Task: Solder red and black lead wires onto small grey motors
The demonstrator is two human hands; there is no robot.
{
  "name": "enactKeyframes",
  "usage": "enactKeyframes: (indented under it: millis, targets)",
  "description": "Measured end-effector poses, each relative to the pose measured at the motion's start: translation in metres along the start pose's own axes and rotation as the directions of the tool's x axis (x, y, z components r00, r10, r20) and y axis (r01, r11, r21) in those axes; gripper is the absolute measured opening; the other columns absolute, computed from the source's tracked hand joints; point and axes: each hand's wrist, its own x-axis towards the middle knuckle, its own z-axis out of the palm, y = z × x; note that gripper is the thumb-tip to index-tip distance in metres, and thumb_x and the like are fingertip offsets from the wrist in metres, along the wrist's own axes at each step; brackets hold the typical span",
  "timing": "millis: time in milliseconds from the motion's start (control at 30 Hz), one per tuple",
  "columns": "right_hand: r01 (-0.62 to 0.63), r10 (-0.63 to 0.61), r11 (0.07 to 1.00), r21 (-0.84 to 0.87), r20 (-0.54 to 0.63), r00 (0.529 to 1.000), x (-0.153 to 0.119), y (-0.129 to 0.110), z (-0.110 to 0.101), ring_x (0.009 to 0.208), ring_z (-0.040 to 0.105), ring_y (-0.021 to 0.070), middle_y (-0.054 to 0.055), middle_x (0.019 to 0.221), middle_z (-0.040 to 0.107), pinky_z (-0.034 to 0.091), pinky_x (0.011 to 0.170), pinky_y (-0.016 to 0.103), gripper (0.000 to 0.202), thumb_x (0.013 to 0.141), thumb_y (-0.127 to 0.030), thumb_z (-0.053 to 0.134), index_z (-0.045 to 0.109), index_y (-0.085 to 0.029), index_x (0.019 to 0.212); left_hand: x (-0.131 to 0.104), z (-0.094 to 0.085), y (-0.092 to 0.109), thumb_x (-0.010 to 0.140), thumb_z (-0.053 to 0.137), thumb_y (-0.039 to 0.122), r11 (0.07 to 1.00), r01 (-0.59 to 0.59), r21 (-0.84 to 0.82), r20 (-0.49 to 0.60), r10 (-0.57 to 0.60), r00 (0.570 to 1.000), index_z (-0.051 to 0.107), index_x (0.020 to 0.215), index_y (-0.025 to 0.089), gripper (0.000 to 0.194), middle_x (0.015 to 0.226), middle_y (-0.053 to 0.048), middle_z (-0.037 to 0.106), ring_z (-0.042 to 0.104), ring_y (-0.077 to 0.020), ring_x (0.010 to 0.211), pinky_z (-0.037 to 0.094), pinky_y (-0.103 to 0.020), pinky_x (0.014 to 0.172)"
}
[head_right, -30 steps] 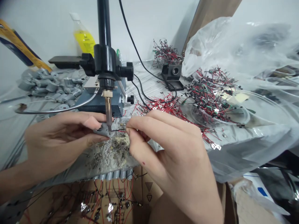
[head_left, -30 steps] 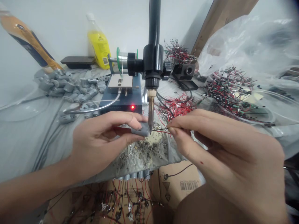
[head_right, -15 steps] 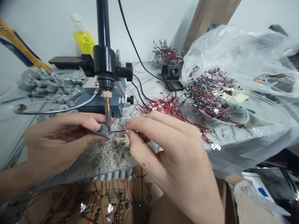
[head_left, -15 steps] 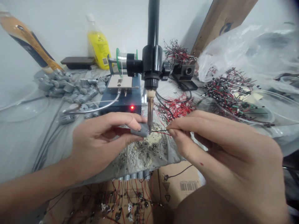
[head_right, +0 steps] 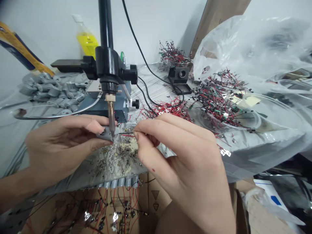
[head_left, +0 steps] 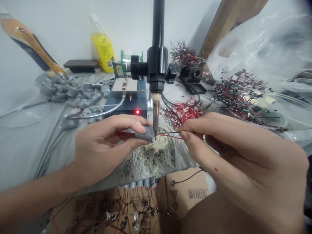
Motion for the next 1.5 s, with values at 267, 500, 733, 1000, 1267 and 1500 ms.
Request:
enactKeyframes:
  millis: [267, 500, 733, 1000, 1267, 1500]
  targets:
    - [0.014, -0.014, 1.0, -0.022, -0.025, 1.0, -0.0042, 0.0055, 0.0009, 0.07, 0.066, 0.0106, -0.006, 0.087, 0.074, 0.054, 0.059, 0.023, 0.015, 0.098, -0.014, 0.074, 0.069, -0.028, 0.097, 0.0025, 0.002, 0.0023, 0.09, 0.083, 0.01, 1.0, -0.009, -0.027, -0.001, 0.009, 1.0, 0.077, 0.102, 0.03, 0.024, 0.11, 0.002, 0.081, 0.081, -0.0221, 0.102, 0.076, -0.029, 0.084]
    - [-0.005, 0.004, 1.0, -0.027, -0.039, 0.999, -0.0066, 0.0069, 0.001, 0.069, 0.069, 0.0144, -0.003, 0.088, 0.075, 0.057, 0.057, 0.026, 0.01, 0.1, -0.02, 0.073, 0.071, -0.031, 0.099, 0.0038, 0.0029, 0.0016, 0.086, 0.083, 0.001, 0.997, -0.033, -0.067, -0.001, 0.033, 0.999, 0.079, 0.103, 0.027, 0.032, 0.11, 0.0, 0.081, 0.081, -0.0188, 0.103, 0.074, -0.024, 0.089]
    - [0.018, -0.018, 1.0, -0.009, 0.002, 1.0, -0.0068, 0.0048, 0.0014, 0.07, 0.066, 0.0127, -0.004, 0.088, 0.074, 0.055, 0.058, 0.024, 0.008, 0.103, -0.022, 0.069, 0.069, -0.029, 0.1, 0.0022, 0.0023, 0.0024, 0.085, 0.082, 0.001, 0.999, -0.016, -0.042, -0.005, 0.016, 1.0, 0.078, 0.102, 0.028, 0.032, 0.11, 0.004, 0.081, 0.081, -0.0182, 0.102, 0.073, -0.022, 0.088]
    - [0.027, -0.027, 1.0, -0.006, 0.019, 0.999, -0.0054, 0.0039, 0.0002, 0.074, 0.067, 0.0124, -0.004, 0.089, 0.074, 0.051, 0.057, 0.024, 0.008, 0.103, -0.021, 0.069, 0.069, -0.028, 0.098, 0.0016, 0.0021, 0.0031, 0.087, 0.082, 0.003, 1.0, -0.019, -0.008, -0.004, 0.019, 1.0, 0.077, 0.101, 0.028, 0.029, 0.11, 0.003, 0.081, 0.081, -0.0197, 0.101, 0.075, -0.025, 0.085]
    - [0.007, -0.008, 1.0, 0.018, 0.034, 0.999, -0.0054, 0.003, 0.0023, 0.068, 0.064, 0.0096, -0.005, 0.087, 0.073, 0.049, 0.057, 0.023, 0.008, 0.104, -0.023, 0.068, 0.07, -0.026, 0.098, 0.0013, 0.0025, 0.0021, 0.085, 0.081, 0.002, 1.0, -0.001, -0.015, -0.018, 0.001, 1.0, 0.078, 0.101, 0.029, 0.032, 0.111, 0.006, 0.081, 0.081, -0.0169, 0.1, 0.073, -0.021, 0.086]
    - [0.014, -0.016, 1.0, 0.023, 0.05, 0.999, -0.0035, 0.0043, 0.0035, 0.068, 0.063, 0.0094, -0.005, 0.086, 0.072, 0.049, 0.059, 0.022, 0.008, 0.104, -0.021, 0.068, 0.069, -0.026, 0.097, 0.0026, 0.003, 0.0021, 0.086, 0.081, 0.002, 1.0, -0.012, -0.008, -0.01, 0.012, 1.0, 0.078, 0.101, 0.03, 0.032, 0.111, 0.007, 0.082, 0.081, -0.0163, 0.1, 0.073, -0.02, 0.086]
